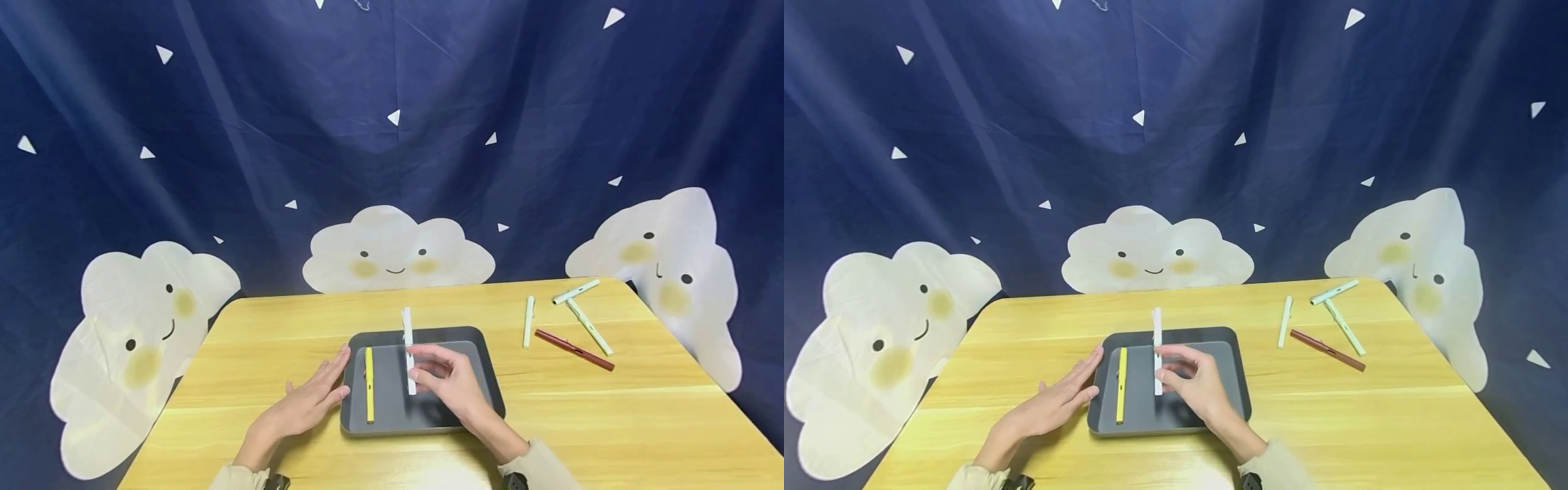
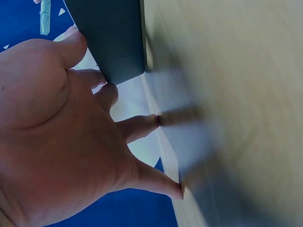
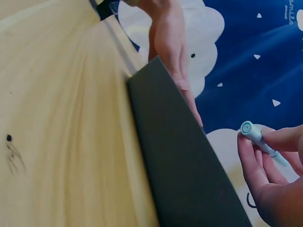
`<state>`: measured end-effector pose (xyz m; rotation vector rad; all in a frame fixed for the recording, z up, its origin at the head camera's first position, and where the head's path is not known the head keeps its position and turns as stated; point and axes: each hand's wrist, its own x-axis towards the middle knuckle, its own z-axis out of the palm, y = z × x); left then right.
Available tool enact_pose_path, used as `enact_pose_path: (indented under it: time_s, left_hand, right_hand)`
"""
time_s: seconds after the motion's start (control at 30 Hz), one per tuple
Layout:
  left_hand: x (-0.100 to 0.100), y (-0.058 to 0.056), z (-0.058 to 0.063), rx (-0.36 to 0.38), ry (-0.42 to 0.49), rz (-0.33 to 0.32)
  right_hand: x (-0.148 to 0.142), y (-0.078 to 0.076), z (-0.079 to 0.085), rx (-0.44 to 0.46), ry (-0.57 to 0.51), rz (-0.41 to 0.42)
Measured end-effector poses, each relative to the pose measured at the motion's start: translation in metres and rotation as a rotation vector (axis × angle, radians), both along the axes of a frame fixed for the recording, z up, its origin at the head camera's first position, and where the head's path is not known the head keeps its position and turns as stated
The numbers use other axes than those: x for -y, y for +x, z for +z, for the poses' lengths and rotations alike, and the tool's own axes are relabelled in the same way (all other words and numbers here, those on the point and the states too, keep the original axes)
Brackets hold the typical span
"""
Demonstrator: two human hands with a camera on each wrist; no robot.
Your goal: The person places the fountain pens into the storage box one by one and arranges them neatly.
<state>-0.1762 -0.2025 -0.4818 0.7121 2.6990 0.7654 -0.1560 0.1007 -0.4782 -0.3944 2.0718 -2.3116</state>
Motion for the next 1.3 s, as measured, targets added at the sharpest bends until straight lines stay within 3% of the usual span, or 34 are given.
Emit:
enact_pose_path:
  time_s: [0.23, 0.63, 0.97, 1.3]
  left_hand:
    - [-0.001, -0.001, 0.0, -0.001, -0.003, -0.008]
    - [-0.001, 0.0, 0.001, -0.001, 0.006, -0.007]
    - [-0.001, 0.0, 0.001, -0.001, 0.001, 0.012]
    - [-0.001, 0.0, 0.001, -0.002, 0.001, 0.017]
  right_hand:
    - [0.007, 0.0, -0.008, 0.007, -0.016, 0.012]
    - [0.016, -0.005, -0.019, 0.107, -0.035, 0.028]
    - [0.023, -0.007, -0.017, 0.166, -0.018, 0.08]
    - [0.029, -0.008, -0.015, 0.199, 0.041, 0.071]
